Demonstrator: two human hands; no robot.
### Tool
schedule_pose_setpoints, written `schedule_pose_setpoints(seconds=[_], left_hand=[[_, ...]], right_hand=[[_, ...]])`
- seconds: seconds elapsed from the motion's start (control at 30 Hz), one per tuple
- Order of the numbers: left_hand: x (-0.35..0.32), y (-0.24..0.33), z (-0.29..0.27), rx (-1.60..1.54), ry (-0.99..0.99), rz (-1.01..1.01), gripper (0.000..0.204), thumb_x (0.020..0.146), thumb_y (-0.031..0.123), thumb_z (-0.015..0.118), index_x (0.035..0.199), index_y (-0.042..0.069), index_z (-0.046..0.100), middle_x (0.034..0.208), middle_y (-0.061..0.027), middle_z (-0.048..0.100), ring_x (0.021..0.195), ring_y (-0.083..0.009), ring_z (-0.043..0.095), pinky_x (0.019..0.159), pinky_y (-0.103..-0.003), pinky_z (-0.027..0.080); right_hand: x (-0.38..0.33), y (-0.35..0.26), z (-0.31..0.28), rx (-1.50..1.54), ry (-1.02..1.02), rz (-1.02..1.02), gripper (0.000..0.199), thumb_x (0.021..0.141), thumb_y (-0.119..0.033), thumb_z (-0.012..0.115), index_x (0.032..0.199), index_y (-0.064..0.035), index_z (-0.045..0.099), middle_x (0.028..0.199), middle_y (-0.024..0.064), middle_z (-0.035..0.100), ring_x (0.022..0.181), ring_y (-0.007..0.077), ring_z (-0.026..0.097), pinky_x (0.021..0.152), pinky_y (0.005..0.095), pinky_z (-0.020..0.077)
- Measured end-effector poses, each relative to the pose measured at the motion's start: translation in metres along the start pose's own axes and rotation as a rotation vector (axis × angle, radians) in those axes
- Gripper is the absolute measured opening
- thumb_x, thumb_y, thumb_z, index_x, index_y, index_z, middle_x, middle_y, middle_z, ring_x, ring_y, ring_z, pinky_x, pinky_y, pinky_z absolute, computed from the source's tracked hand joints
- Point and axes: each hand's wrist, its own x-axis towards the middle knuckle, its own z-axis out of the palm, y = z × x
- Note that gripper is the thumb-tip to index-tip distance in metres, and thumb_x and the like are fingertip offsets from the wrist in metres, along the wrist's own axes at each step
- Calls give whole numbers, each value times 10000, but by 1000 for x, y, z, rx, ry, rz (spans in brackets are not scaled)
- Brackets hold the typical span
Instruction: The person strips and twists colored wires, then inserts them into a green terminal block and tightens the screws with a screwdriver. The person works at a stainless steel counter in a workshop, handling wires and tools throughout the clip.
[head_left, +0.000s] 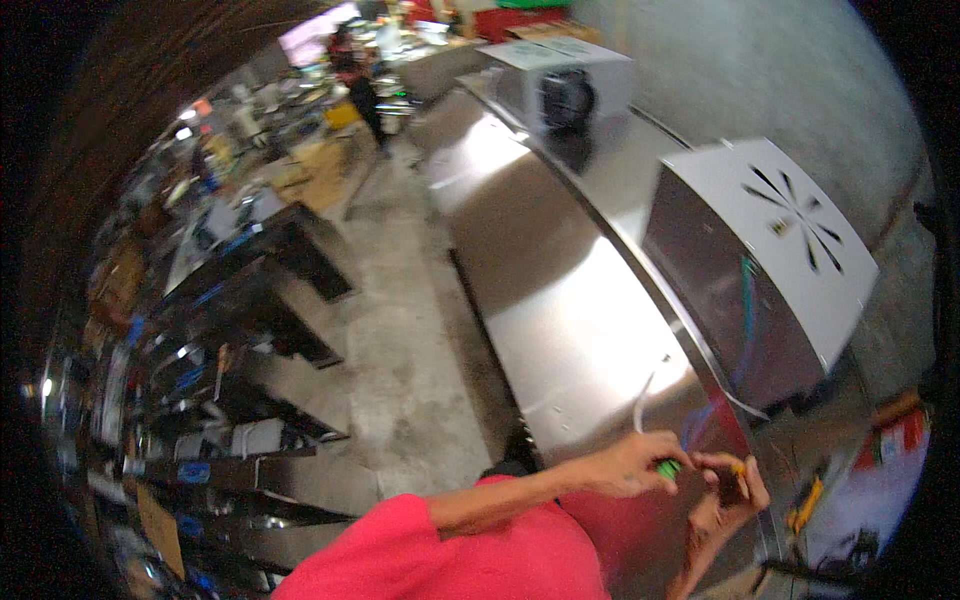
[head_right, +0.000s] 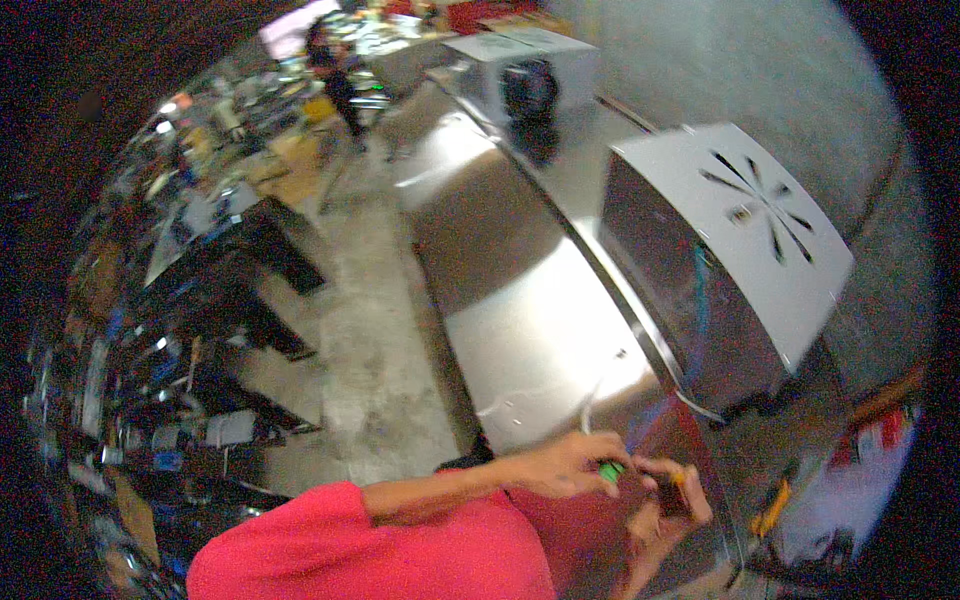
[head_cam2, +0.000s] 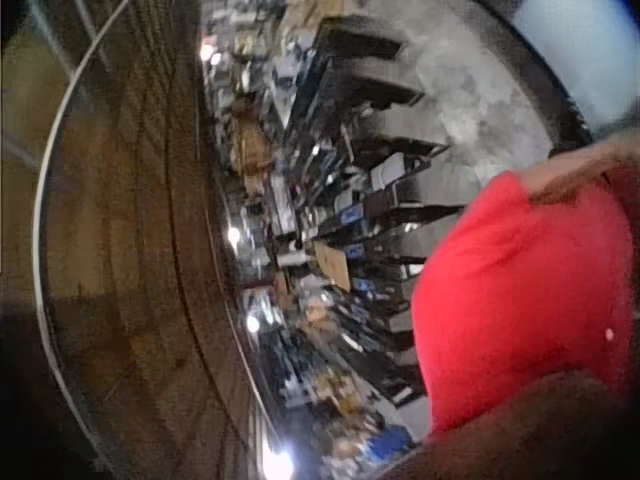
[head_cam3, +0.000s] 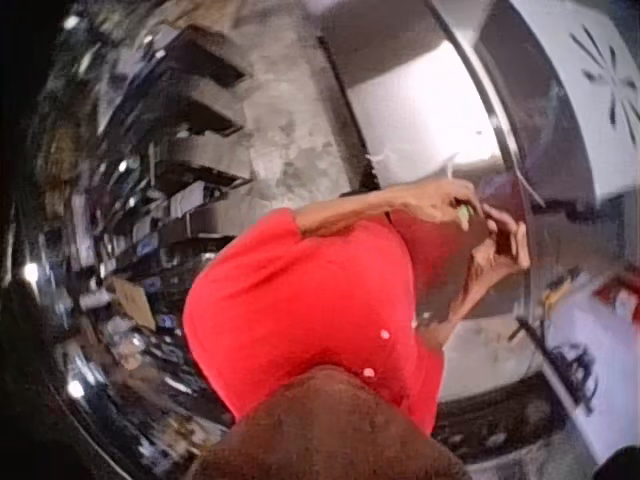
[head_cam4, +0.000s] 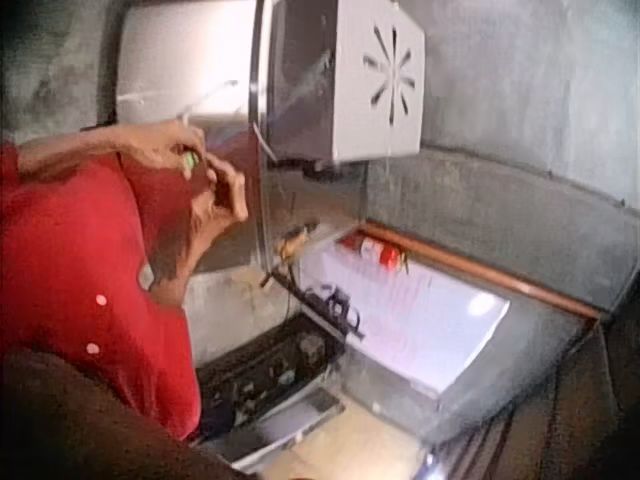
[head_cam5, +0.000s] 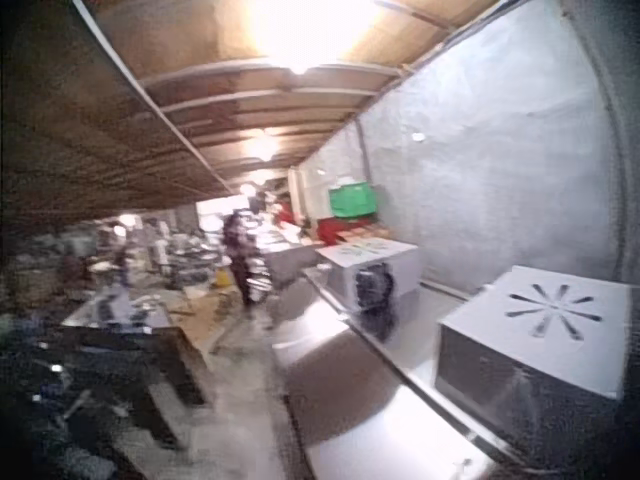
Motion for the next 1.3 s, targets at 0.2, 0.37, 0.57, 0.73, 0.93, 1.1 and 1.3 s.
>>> schedule_pose_setpoints(seconds=[0.2,0.37,0.57,0.73,0.93,1.1,1.3], left_hand=[[-3,11,-1,69,25,-137,372,933,221,841,1231,29,731,1051,-127,669,940,-249,650,838,-367,530],[-5,27,5,83,64,-237,413,890,189,885,1240,27,739,1138,-116,704,1021,-206,663,897,-342,533],[1,43,-3,-70,21,-307,417,886,128,874,1266,28,736,1180,-91,699,1106,-189,646,989,-322,493],[-4,39,-5,46,-25,-252,428,881,136,874,1278,44,742,1183,-108,730,1088,-211,676,983,-345,514],[-10,36,-2,137,-25,-149,398,893,86,857,1269,35,738,1062,-114,710,975,-207,672,902,-347,533],[-9,37,0,146,-46,-179,403,892,84,853,1274,32,735,1089,-130,724,994,-242,693,919,-351,541],[-10,35,4,114,8,-145,390,887,76,853,1256,24,738,1101,-130,729,1001,-245,698,923,-355,545]], right_hand=[[3,-4,7,-52,24,194,347,934,142,641,1222,-50,635,996,158,742,930,248,711,804,353,587],[-12,-2,14,95,82,58,629,929,196,644,1461,-92,472,1163,194,693,979,250,711,918,365,614],[4,-23,3,220,360,366,616,1059,0,605,1582,-111,297,1135,131,647,968,192,683,846,305,591],[-22,29,2,106,181,722,620,1056,-83,672,1566,-67,319,1187,130,652,995,161,676,909,320,572],[-7,10,17,460,289,881,660,1002,16,714,1553,-82,364,1083,80,679,1033,153,681,919,301,563],[-4,11,12,384,257,864,666,1003,-15,726,1564,-72,372,1052,64,673,955,132,671,858,284,562],[-5,10,17,442,216,837,660,1005,-51,743,1556,-36,379,1007,69,689,912,131,675,837,296,569]])
